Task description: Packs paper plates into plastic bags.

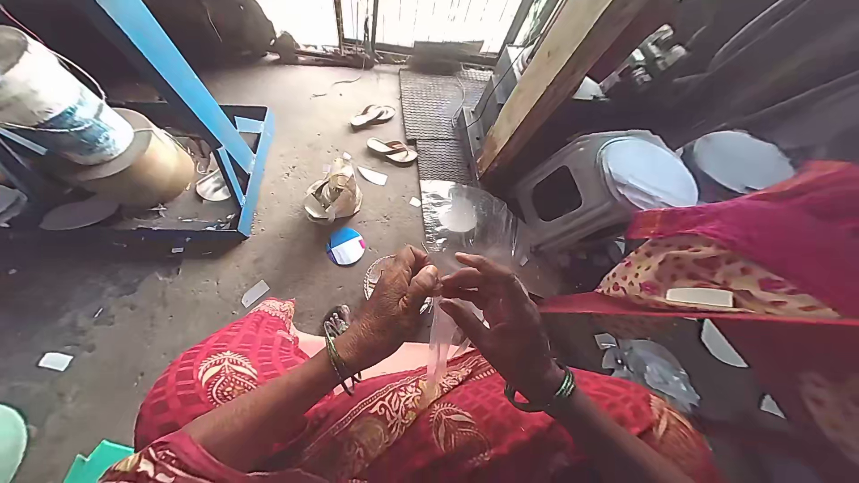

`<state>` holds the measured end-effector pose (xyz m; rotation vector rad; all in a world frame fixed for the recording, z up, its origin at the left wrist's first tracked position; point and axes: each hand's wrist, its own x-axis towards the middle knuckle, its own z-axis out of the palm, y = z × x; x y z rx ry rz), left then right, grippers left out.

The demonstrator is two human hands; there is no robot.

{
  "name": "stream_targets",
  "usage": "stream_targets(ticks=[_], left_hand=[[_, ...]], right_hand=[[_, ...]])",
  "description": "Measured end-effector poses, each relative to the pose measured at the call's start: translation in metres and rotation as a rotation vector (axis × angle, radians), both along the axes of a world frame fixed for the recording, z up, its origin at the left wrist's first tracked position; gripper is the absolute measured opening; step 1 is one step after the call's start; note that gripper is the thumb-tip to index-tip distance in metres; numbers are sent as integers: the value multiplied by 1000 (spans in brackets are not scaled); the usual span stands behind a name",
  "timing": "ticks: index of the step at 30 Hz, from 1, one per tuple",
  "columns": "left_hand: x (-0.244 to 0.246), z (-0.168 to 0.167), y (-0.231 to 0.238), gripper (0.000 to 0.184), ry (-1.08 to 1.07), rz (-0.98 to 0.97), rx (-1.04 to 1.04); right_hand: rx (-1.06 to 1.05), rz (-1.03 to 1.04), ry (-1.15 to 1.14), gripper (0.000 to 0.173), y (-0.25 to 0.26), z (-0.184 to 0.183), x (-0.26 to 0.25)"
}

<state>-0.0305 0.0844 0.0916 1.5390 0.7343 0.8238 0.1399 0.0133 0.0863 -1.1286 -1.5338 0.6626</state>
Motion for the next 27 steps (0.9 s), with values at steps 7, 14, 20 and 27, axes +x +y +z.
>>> stream_targets(ticks=[7,14,20,27], left_hand=[[-5,-4,13,12,38,-50,213],[-5,3,13,11,234,-484,873],[-27,5,23,20,156,-565,550],[-45,-5,52,18,162,-372,175]], right_hand=[[135,-207,-323,55,5,5,10],[175,211,-582,105,20,42,31],[-393,581,-320,62,34,32,80],[-522,355,169,14,43,33,86]])
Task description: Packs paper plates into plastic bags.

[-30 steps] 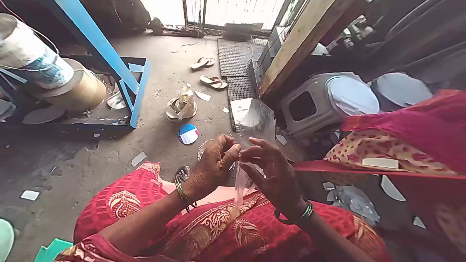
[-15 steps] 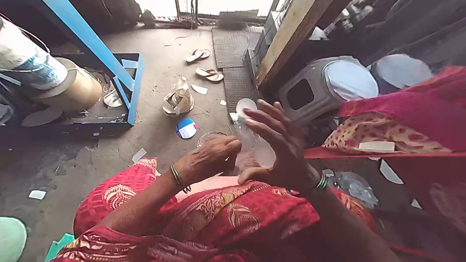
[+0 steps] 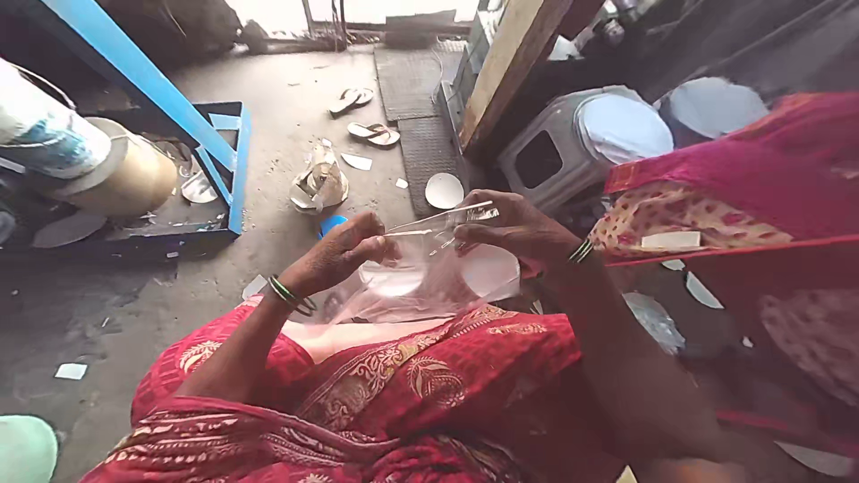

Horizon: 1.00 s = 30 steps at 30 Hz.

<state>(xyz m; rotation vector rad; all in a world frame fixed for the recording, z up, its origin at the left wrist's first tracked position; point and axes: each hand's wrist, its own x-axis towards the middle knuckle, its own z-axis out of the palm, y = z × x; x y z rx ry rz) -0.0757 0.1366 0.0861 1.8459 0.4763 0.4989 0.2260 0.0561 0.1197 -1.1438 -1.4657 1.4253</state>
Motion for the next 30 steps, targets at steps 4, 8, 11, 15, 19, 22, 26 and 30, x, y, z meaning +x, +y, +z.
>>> stream_targets(ticks=[4,8,11,15,19,22,26,30], left_hand=[[6,-3,-2,21,-85,81,-415],[14,1,-7,35,-76,110,-497],[19,12,-15,28,-54,176,-396],[22,5,-16,18,-153,260,-301],[24,6,-17,20,-177,354,-347],[25,9,-20,18,-177,394,-408],[29,8,-22,15,-250,473,-426],[31,6,-22,11,-297,503,-413]], right_hand=[[38,-180,180,24,0,-5,-11],[73,-224,120,43,0,-4,-19],[143,-252,65,48,2,-6,-27],[181,-340,11,42,4,-11,-31],[163,-375,-21,32,6,-12,-34],[225,-354,-17,29,6,-13,-35],[270,-368,-86,31,5,-11,-38],[344,-399,-214,30,3,-11,-41]])
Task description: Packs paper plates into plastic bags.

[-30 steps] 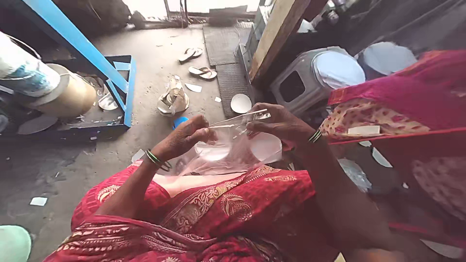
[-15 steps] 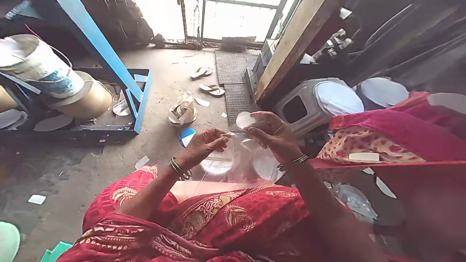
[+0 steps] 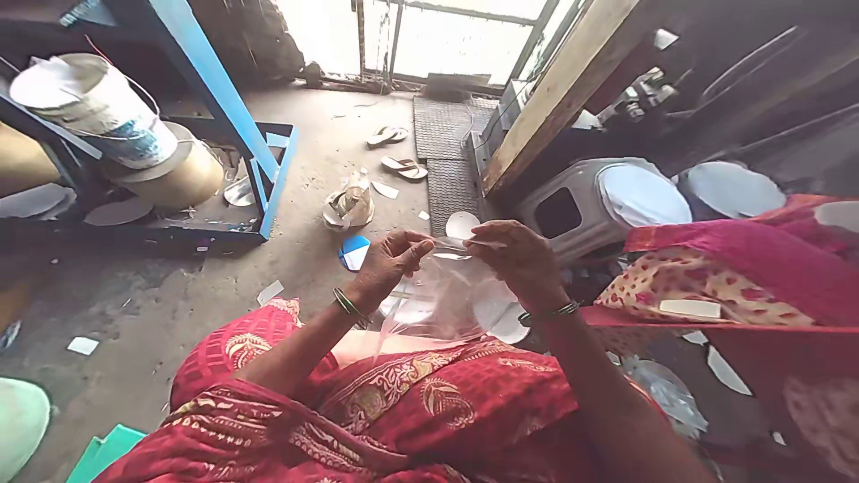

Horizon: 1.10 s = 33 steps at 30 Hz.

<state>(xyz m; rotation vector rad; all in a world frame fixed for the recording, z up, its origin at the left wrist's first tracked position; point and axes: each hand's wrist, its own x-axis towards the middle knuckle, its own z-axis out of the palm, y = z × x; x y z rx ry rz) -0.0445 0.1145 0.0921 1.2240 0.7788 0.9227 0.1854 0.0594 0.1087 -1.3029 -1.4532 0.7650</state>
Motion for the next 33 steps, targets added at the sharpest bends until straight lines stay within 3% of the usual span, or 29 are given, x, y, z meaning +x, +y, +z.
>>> stream_targets(ticks=[5,13,18,24,26,30,33], left_hand=[[1,-5,1,7,-16,21,128],[1,-8,-3,27,76,34,365],[2,-7,-5,56,-39,17,173],[-10,1,2,79,18,-151,-43],[-12,1,4,68,16,-191,-9],[-12,3,1,20,-48,-177,38],[-10,2,-1,8,-109,-141,54]], right_hand=[[8,13,43,23,-1,-2,-2],[23,50,49,18,-3,-6,-11],[24,113,108,10,-4,-8,-15],[-18,74,308,7,0,-13,-9],[-35,42,345,6,1,-12,-7],[-65,-13,373,7,2,-8,-5],[-69,-26,375,6,2,-8,-6]])
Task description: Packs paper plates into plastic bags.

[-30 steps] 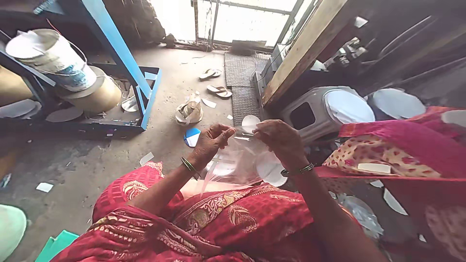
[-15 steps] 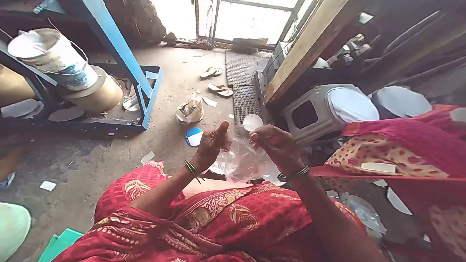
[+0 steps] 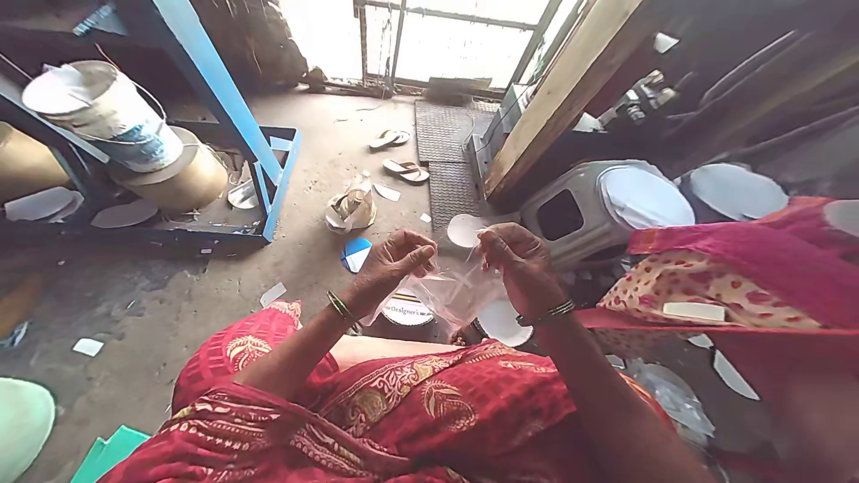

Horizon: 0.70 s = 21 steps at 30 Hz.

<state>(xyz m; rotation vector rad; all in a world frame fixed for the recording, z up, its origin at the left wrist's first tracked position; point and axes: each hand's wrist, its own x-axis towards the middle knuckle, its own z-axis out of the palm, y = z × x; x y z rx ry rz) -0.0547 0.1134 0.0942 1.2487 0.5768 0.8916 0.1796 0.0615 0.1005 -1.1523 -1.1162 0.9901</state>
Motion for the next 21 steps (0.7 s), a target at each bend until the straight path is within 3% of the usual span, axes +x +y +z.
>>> stream_targets(ticks=[9,13,16,18,21], left_hand=[[-1,-1,1,17,84,34,123],[1,-7,1,44,97,163,176],[1,-9,2,60,33,180,52],[-3,-6,4,57,49,120,26],[-6,4,6,30,223,-64,216]], right_hand=[[16,18,25,6,0,-2,-1],[8,18,-1,6,-1,-1,-2],[11,33,0,11,-1,-2,-2],[10,36,8,11,0,-1,-2],[-5,51,-14,8,-1,4,-3]])
